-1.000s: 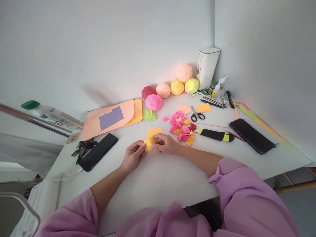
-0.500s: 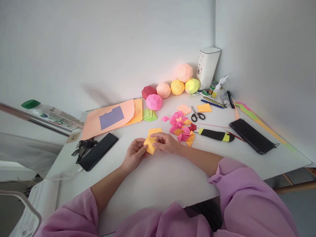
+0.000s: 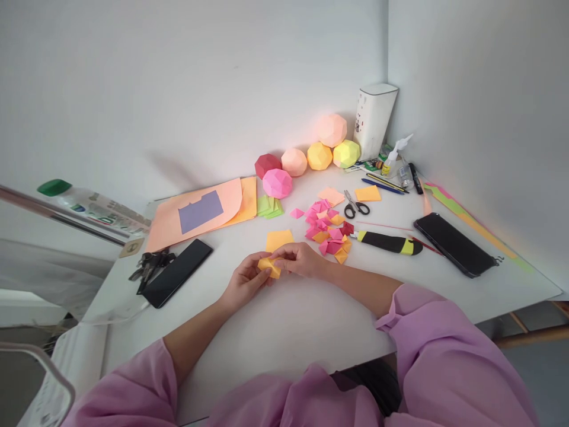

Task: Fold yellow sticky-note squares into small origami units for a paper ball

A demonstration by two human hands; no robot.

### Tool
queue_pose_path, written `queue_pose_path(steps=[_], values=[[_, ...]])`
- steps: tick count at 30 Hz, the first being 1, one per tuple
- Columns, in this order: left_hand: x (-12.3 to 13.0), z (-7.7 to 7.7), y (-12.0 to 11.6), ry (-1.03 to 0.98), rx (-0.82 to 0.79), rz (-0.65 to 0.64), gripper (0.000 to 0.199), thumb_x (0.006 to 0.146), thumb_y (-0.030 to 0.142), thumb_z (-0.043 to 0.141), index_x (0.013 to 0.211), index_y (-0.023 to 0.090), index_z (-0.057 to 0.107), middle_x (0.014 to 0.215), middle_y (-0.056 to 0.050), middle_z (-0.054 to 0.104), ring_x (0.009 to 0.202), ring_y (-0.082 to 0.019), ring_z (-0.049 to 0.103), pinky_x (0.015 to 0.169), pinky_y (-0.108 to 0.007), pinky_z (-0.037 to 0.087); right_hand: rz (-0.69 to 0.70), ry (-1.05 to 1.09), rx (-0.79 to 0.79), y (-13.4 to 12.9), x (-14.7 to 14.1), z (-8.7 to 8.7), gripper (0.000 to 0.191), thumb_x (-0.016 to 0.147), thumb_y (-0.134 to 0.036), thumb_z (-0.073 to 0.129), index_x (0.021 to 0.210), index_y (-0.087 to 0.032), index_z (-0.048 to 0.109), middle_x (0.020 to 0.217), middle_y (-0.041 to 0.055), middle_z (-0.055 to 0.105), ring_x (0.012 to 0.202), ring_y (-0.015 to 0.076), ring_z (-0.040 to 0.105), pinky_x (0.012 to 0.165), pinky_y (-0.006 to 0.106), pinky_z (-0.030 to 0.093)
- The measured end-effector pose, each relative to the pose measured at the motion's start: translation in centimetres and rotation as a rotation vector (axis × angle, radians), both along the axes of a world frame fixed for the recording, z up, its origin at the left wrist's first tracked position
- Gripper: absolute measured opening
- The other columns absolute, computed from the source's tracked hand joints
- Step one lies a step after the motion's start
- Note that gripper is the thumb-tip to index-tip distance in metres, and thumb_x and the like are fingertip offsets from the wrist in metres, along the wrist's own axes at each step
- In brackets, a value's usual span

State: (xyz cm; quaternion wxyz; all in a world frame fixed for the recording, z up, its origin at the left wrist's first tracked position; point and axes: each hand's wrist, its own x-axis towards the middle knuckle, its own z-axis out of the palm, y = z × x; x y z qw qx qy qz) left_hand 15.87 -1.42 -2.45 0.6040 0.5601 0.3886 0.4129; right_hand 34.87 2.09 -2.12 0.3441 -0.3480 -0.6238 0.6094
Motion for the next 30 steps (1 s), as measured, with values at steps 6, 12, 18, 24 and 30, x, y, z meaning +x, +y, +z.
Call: queue_pose_path(steps=[6, 12, 18, 24, 30], values=[[-0.05, 0.18, 0.07, 0.007, -0.075, 0.068, 0.036, 0.077, 0.037, 0.067, 0.105, 0.020, 0.054, 0.070, 0.001, 0.062, 0.056, -0.011, 0.057, 0.056, -0.025, 0.046, -0.058, 0.007, -0.001, 0.04, -0.07, -0.17, 0.027, 0.074, -0.034, 0.068, 0.092, -0.015, 0.068, 0.078, 0.0027, 0.064, 0.059, 0.0094, 0.054, 0.053, 0.023, 0.048], [0.13, 0.18, 0.18, 0.034, -0.092, 0.050, 0.042, 0.074, 0.039, 0.070, 0.107, 0.018, 0.055, 0.073, -0.002, 0.066, 0.060, -0.014, 0.062, 0.055, -0.025, 0.044, -0.056, 0.013, -0.008, 0.06, -0.07, -0.47, 0.028, 0.072, -0.036, 0.069, 0.091, -0.015, 0.069, 0.080, 0.0034, 0.067, 0.061, 0.0109, 0.057, 0.055, 0.025, 0.050], [0.26, 0.40, 0.13, 0.061, -0.112, 0.092, 0.042, 0.071, 0.041, 0.072, 0.104, 0.017, 0.058, 0.073, -0.002, 0.068, 0.060, -0.015, 0.064, 0.055, -0.025, 0.045, -0.062, 0.003, 0.001, -0.09, -0.04, -0.32, 0.028, 0.071, -0.037, 0.070, 0.088, -0.015, 0.071, 0.074, 0.0023, 0.066, 0.060, 0.0105, 0.056, 0.054, 0.024, 0.049], [0.33, 0.39, 0.16, 0.054, -0.126, 0.106, 0.044, 0.070, 0.041, 0.073, 0.102, 0.016, 0.059, 0.072, -0.003, 0.069, 0.059, -0.015, 0.064, 0.054, -0.025, 0.045, -0.069, 0.001, 0.016, -0.19, -0.07, -0.05, 0.028, 0.072, -0.037, 0.070, 0.087, -0.014, 0.071, 0.072, 0.0022, 0.065, 0.059, 0.0102, 0.055, 0.052, 0.023, 0.048], [0.33, 0.30, 0.18, 0.039, -0.119, 0.103, 0.043, 0.070, 0.041, 0.073, 0.102, 0.016, 0.059, 0.070, -0.002, 0.068, 0.058, -0.014, 0.064, 0.054, -0.025, 0.045, -0.074, -0.019, 0.021, -0.13, -0.11, -0.26, 0.028, 0.071, -0.037, 0.070, 0.087, -0.014, 0.071, 0.072, 0.0021, 0.066, 0.058, 0.0103, 0.055, 0.053, 0.024, 0.048]])
